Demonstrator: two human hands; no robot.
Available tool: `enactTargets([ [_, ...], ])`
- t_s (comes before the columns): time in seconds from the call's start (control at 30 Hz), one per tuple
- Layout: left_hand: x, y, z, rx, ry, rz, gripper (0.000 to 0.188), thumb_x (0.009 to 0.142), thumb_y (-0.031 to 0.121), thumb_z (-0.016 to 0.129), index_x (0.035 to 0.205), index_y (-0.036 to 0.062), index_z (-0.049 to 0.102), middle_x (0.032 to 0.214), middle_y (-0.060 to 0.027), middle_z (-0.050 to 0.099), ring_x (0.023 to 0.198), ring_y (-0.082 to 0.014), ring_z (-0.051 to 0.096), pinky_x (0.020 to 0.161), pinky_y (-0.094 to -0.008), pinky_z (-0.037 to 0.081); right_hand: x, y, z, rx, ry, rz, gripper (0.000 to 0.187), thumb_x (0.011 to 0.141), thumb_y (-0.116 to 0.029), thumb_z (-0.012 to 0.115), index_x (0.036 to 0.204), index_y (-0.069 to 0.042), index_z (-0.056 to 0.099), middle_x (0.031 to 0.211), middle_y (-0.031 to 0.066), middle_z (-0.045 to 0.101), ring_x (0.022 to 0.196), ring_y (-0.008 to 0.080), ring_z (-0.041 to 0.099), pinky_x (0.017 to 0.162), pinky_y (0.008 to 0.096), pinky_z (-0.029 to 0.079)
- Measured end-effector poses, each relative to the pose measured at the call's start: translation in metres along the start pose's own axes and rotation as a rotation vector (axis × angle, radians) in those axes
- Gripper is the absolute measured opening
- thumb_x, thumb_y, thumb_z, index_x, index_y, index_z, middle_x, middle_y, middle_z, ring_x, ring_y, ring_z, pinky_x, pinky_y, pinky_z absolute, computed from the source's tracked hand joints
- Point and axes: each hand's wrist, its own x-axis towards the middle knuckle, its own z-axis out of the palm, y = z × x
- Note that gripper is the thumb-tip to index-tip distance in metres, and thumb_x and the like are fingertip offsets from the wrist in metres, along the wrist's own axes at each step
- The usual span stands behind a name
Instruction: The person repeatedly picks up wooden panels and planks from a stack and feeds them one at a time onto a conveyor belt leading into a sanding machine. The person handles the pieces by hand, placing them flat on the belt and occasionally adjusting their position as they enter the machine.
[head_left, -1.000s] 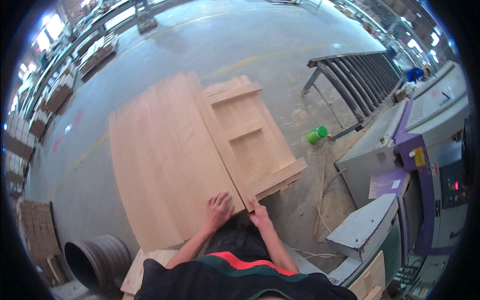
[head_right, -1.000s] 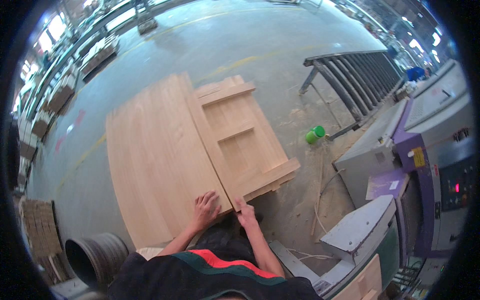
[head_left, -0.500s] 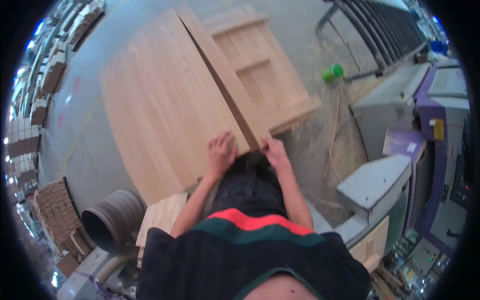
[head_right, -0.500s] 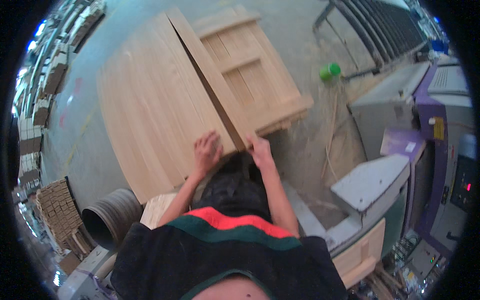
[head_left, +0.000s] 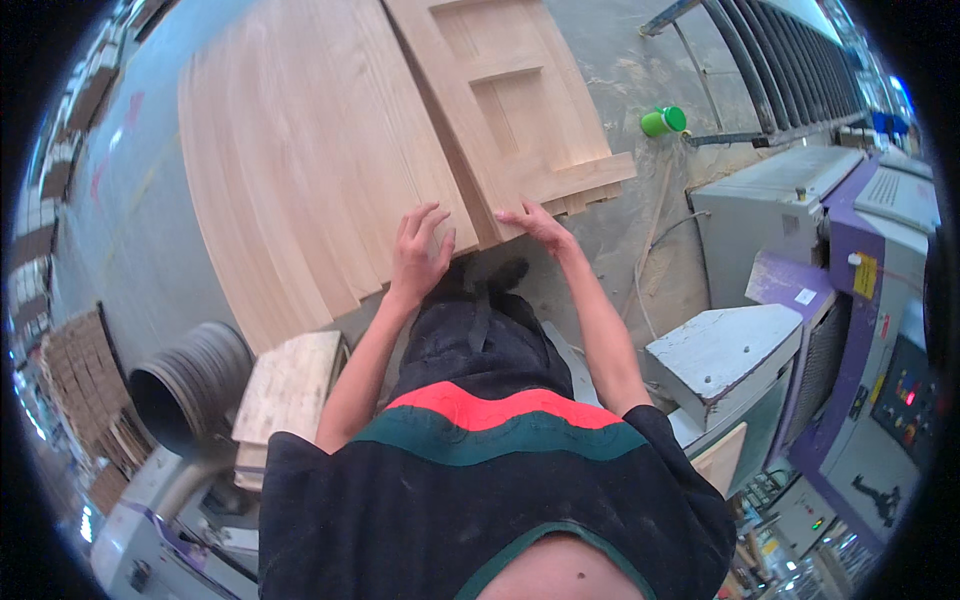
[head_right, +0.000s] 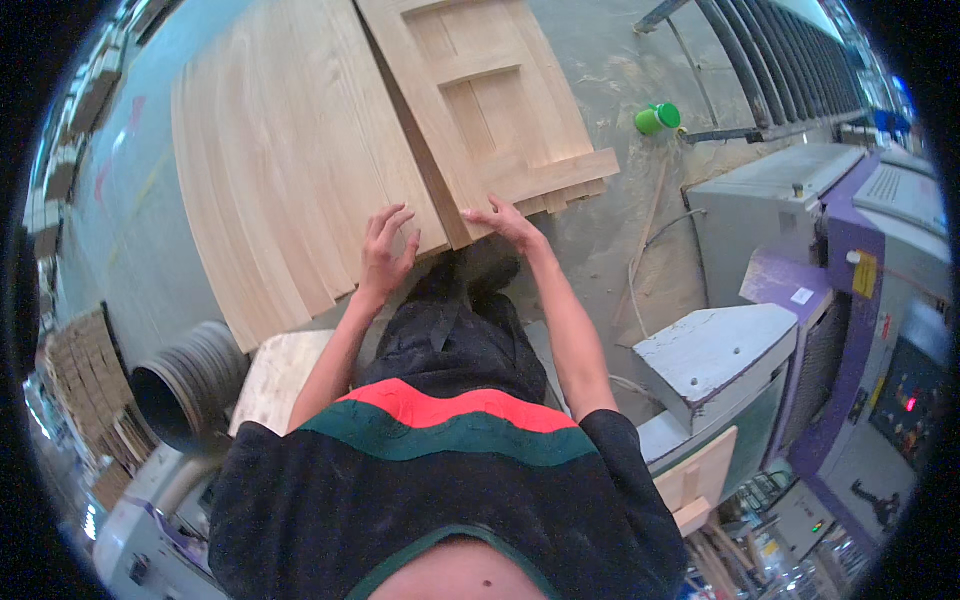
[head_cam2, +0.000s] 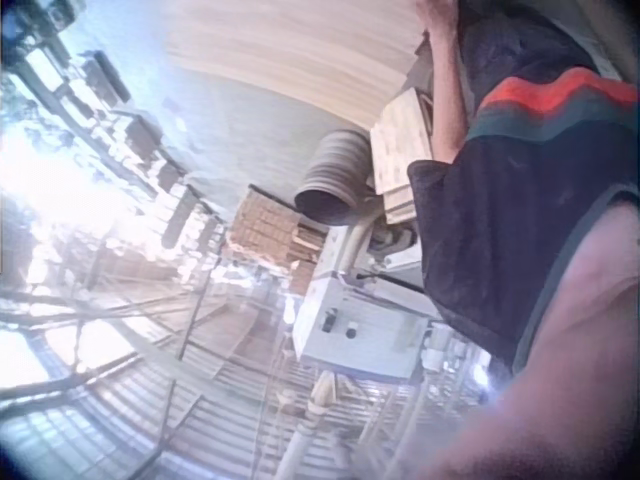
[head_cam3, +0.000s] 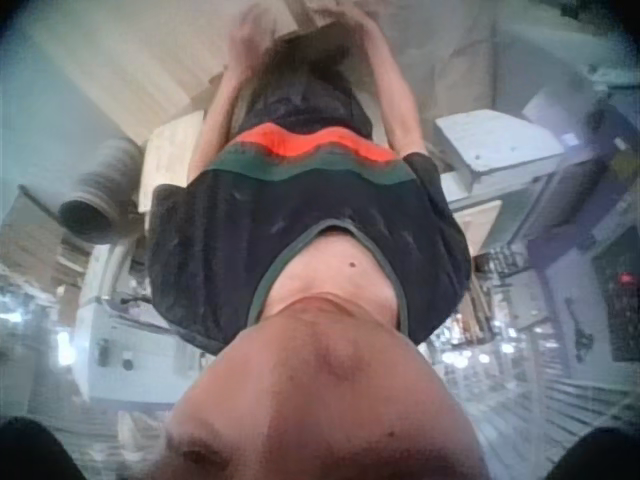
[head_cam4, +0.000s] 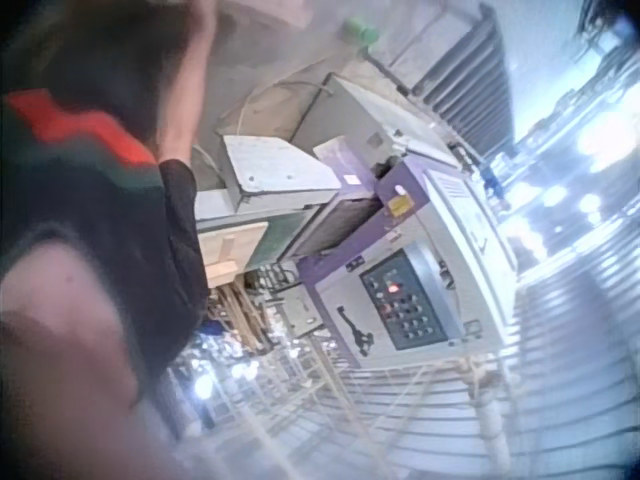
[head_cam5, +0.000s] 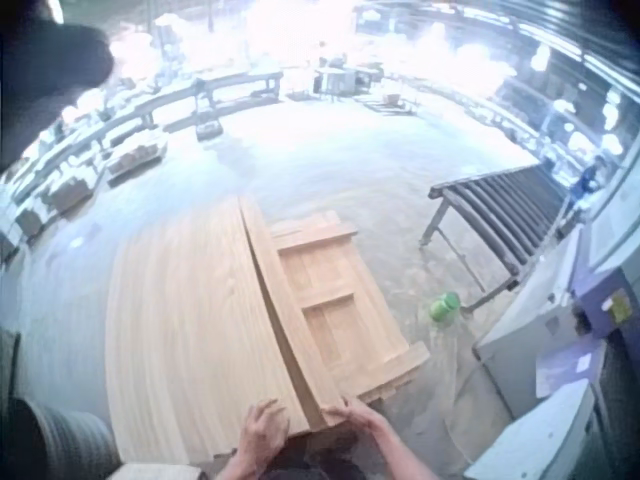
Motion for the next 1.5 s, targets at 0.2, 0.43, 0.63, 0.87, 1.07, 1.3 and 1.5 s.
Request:
enactTargets([
  [0.2, 0.003, 0.003, 0.011, -0.305, 0.024, -0.195, 0.025, 0.083, 0.014, 0.064, 0.105, 0.0009, 0.063, 0.099, -0.0160, 0.066, 0.092, -0.0264, 0.064, 0.083, -0.0351, 0.050, -0.014, 0.005, -0.002, 0.169, -0.043, 0.018, 0.058, 0.079, -0.034, 0.071, 0.120, 0.003, 0.053, 0.112, 0.0075, 0.060, 0.104, 0.0153, 0.055, 0.091, 0.0309, 0.042],
  [0.43, 0.038, 0.003, 0.046, -0.801, -0.034, -0.686, 0.066, 0.086, 0.047, 0.059, 0.123, -0.0080, 0.050, 0.122, -0.0224, 0.056, 0.116, -0.0290, 0.054, 0.099, -0.0364, 0.041, -0.085, -0.018, -0.006, 0.195, 0.036, 0.127, 0.061, 0.079, -0.029, 0.069, 0.125, 0.005, 0.046, 0.116, 0.0105, 0.056, 0.106, 0.0192, 0.055, 0.092, 0.0334, 0.043],
  [0.63, 0.089, 0.009, 0.044, -0.934, 0.011, -0.866, 0.085, 0.080, 0.057, 0.059, 0.120, -0.0166, 0.048, 0.122, -0.0283, 0.053, 0.115, -0.0299, 0.052, 0.099, -0.0384, 0.039, -0.137, -0.027, -0.013, 0.138, 0.179, 0.221, 0.076, 0.076, -0.032, 0.069, 0.134, 0.002, 0.035, 0.122, 0.0127, 0.051, 0.110, 0.0220, 0.054, 0.094, 0.0330, 0.043],
  [0.87, 0.135, -0.006, 0.068, -1.205, 0.120, -0.942, 0.081, 0.073, 0.055, 0.064, 0.115, -0.0128, 0.054, 0.113, -0.0247, 0.060, 0.103, -0.0312, 0.059, 0.092, -0.0410, 0.044, -0.188, -0.034, 0.004, 0.088, 0.157, 0.269, 0.076, 0.068, -0.031, 0.075, 0.126, 0.005, 0.043, 0.111, 0.0106, 0.057, 0.099, 0.0193, 0.058, 0.085, 0.0314, 0.047],
  [1.07, 0.153, 0.019, 0.044, -1.758, 0.062, -0.865, 0.071, 0.077, 0.049, 0.062, 0.128, 0.0024, 0.045, 0.111, -0.0134, 0.058, 0.099, -0.0273, 0.059, 0.092, -0.0405, 0.046, -0.236, -0.045, 0.025, -0.058, 0.190, 0.263, 0.074, 0.065, -0.032, 0.079, 0.122, 0.006, 0.051, 0.105, 0.0098, 0.060, 0.096, 0.0167, 0.056, 0.087, 0.0321, 0.045],
  [1.3, 0.116, 0.052, 0.084, -1.865, 0.006, -0.785, 0.069, 0.083, 0.053, 0.052, 0.132, 0.0045, 0.040, 0.121, -0.0137, 0.052, 0.113, -0.0294, 0.049, 0.099, -0.0435, 0.039, -0.308, -0.078, 0.061, -0.715, 0.590, 0.262, 0.111, 0.056, -0.042, 0.082, 0.144, -0.003, 0.027, 0.113, 0.0228, 0.044, 0.108, 0.0369, 0.045, 0.096, 0.0423, 0.038],
  [1.5, 0.150, 0.086, 0.124, -1.824, -0.303, -0.091, 0.058, 0.094, 0.053, 0.038, 0.135, 0.0107, 0.039, 0.136, -0.0095, 0.042, 0.123, -0.0270, 0.041, 0.106, -0.0444, 0.030, -0.329, -0.081, 0.099, -0.854, 1.120, 0.112, 0.103, 0.057, -0.028, 0.081, 0.143, -0.006, 0.029, 0.118, 0.0241, 0.040, 0.109, 0.0399, 0.040, 0.099, 0.0478, 0.032],
])
